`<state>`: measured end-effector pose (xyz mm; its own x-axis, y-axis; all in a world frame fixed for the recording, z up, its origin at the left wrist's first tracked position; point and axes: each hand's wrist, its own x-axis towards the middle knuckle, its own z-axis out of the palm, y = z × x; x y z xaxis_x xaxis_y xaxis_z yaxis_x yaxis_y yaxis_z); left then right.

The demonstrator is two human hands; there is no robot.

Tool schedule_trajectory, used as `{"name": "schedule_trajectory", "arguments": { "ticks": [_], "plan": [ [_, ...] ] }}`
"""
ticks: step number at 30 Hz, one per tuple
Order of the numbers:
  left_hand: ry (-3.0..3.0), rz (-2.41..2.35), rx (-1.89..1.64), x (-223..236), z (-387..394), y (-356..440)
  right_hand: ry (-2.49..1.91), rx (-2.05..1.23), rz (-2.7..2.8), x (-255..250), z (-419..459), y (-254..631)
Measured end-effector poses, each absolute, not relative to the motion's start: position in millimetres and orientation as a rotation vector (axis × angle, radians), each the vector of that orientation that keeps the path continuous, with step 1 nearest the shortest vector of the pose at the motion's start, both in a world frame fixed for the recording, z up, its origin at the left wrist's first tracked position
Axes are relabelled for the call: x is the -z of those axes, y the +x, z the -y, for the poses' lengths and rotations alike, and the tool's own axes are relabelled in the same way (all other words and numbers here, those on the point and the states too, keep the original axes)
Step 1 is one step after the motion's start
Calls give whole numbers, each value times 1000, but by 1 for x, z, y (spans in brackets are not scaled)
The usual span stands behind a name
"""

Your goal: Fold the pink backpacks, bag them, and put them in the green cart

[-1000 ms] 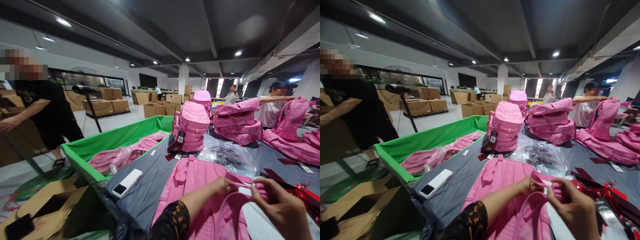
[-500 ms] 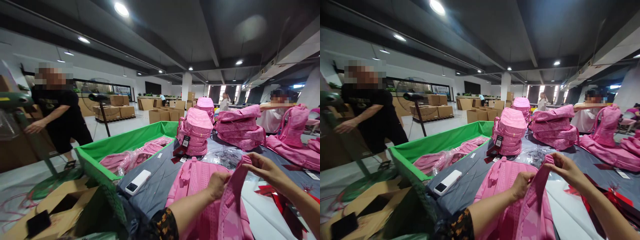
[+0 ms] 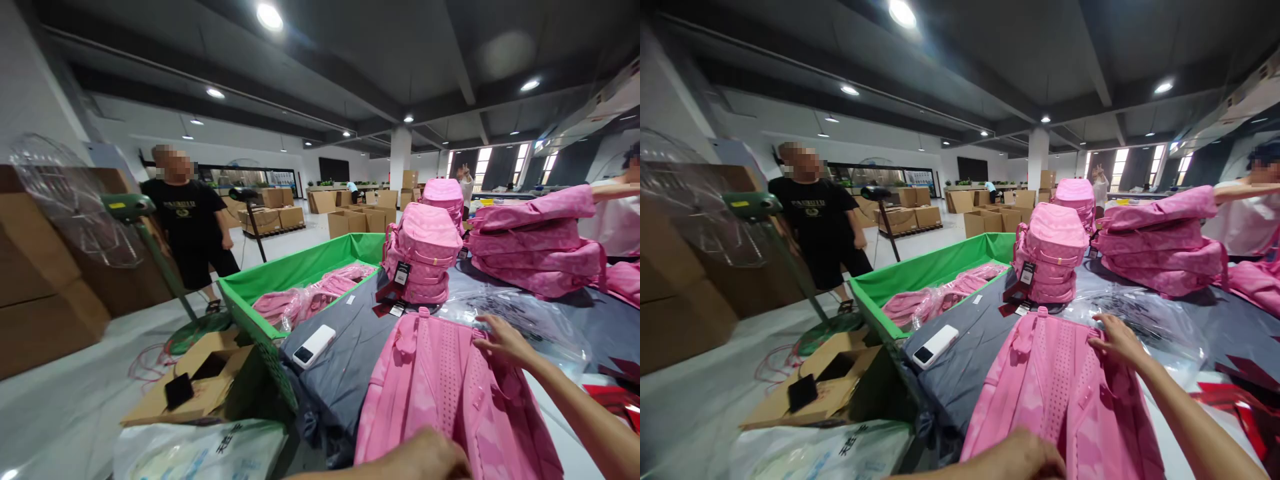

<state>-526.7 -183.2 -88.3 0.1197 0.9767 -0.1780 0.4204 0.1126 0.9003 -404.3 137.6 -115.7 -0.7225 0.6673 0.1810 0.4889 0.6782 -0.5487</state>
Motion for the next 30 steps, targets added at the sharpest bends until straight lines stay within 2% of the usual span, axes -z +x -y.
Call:
{"name": "schedule_trajectory", "arguments": {
  "ticks": [4, 6, 9, 12, 15, 23, 26, 30],
  "plan": [
    [1557, -2145, -859, 55, 128, -601, -877, -717, 2556, 139, -136, -407],
    [1448, -2365, -738, 58, 88, -628, -829, -699, 2508, 152, -127, -407],
    [1328, -2405, -617, 81, 40, -641, -760, -672, 2318, 170, -114, -401],
    [1454, -2385, -782, 108, 23, -630, -712, -674, 2186, 182, -104, -390],
    [1628, -2327, -961, 123, 31, -620, -631, -548, 2153, 189, -94, -381],
    [1929, -2215, -990, 137, 89, -615, -540, 68, 2210, 195, -28, -358],
    [2015, -2237, -894, 155, 115, -604, -535, 77, 2294, 196, -3, -343],
    [2106, -2199, -608, 173, 131, -597, -680, -160, 2380, 201, 4, -333]
  ]
}}
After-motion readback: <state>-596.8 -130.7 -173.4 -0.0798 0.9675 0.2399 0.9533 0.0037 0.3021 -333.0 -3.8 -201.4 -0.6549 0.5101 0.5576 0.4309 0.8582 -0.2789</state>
